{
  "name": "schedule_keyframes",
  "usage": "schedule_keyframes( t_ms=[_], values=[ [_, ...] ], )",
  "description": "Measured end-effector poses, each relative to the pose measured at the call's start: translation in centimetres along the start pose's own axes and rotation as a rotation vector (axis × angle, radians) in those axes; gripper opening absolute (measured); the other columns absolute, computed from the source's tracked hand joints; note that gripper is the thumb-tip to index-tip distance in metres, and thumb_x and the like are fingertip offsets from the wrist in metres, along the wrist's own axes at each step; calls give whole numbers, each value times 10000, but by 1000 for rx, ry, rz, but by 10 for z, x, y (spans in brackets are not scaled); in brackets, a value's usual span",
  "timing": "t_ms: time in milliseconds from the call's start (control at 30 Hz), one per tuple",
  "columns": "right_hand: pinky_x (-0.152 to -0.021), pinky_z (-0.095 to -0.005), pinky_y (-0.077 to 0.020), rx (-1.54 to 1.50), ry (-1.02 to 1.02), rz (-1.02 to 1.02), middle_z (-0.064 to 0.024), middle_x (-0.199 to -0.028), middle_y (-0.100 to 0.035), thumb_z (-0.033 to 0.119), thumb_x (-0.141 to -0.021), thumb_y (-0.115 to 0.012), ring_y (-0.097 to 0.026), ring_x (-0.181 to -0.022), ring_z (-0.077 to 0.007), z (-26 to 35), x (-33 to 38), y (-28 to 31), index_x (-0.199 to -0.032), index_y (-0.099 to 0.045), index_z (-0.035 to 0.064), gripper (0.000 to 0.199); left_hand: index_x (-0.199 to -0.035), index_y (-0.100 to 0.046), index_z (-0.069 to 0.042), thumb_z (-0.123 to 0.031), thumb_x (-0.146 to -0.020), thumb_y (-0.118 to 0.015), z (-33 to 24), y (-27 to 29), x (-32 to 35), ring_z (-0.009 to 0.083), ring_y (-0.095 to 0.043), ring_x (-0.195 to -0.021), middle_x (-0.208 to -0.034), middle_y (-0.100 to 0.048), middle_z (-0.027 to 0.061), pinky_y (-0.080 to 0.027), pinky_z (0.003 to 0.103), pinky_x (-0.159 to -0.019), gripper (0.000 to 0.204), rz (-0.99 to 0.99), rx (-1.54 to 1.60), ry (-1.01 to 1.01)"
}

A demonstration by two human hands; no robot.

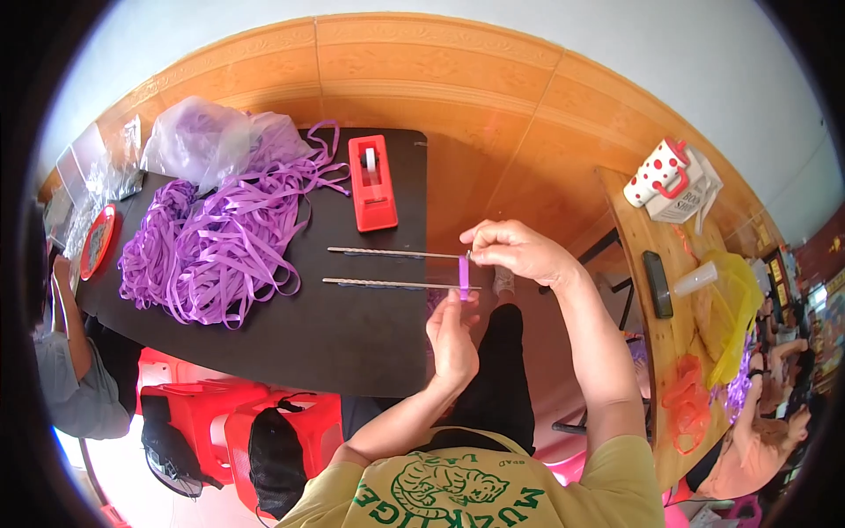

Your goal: The person is wrapping purple ribbons around two parallel metal rods to create a decorative pattern or fringe, using tape to secure the ends.

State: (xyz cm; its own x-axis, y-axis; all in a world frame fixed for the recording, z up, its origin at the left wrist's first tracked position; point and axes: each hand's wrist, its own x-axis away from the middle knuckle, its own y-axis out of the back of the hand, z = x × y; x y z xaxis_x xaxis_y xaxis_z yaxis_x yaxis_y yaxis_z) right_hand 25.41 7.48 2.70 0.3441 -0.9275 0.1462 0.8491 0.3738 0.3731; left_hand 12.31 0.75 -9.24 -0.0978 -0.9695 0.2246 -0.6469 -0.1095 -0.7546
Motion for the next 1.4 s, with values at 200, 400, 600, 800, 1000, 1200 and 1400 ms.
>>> schedule_keyframes(
  t_ms=[200,400,600,800,1000,1200,1400],
  values=[
    [-948,-360,-331,223,16,104,-109,-1034,-565,161,-867,-580,-453,-1144,-247,-25,7,9,-794,-574,26,153,-834,-615,-59,-368,-954,-512,11,-3,-10,93,-542,-733,-801,-625,35,-398,251,-692,347,-63,-20,-79],
    [-966,-370,-297,286,134,214,-69,-1012,-570,201,-880,-564,-427,-1108,-238,-42,-8,9,-836,-568,46,161,-713,-527,-91,-444,-942,-496,18,-3,-24,166,-545,-713,-709,-571,48,-401,310,-730,422,-125,-8,-112],
    [-914,-351,-333,333,158,231,-58,-950,-581,188,-862,-570,-450,-976,-240,-62,-24,11,-850,-589,43,147,-700,-523,-81,-403,-925,-535,22,-3,-32,196,-562,-719,-679,-565,64,-413,329,-735,393,-147,80,-103],
    [-843,-354,-374,276,170,165,-86,-904,-597,158,-842,-567,-474,-909,-233,-61,-25,10,-823,-598,16,146,-695,-532,-72,-349,-923,-536,21,-4,-34,201,-559,-707,-668,-561,72,-421,342,-726,358,-126,54,-105],
    [-878,-361,-348,224,140,193,-101,-942,-595,139,-839,-575,-484,-952,-236,-54,-23,9,-785,-573,11,138,-748,-565,-70,-317,-921,-543,18,-8,-37,174,-546,-692,-691,-570,57,-427,336,-705,302,-128,81,-96],
    [-928,-353,-325,174,68,234,-58,-958,-584,140,-834,-576,-468,-1001,-224,-52,-23,9,-759,-556,35,130,-848,-612,-72,-274,-910,-568,15,-12,-36,130,-546,-704,-761,-600,33,-434,289,-665,215,-106,70,-114],
    [-870,-361,-354,315,75,160,-52,-885,-581,125,-799,-574,-465,-916,-232,-56,-25,2,-725,-551,32,121,-763,-605,-90,-183,-874,-626,18,-10,-42,99,-531,-624,-731,-601,12,-444,251,-609,146,-95,37,-138]
  ],
)
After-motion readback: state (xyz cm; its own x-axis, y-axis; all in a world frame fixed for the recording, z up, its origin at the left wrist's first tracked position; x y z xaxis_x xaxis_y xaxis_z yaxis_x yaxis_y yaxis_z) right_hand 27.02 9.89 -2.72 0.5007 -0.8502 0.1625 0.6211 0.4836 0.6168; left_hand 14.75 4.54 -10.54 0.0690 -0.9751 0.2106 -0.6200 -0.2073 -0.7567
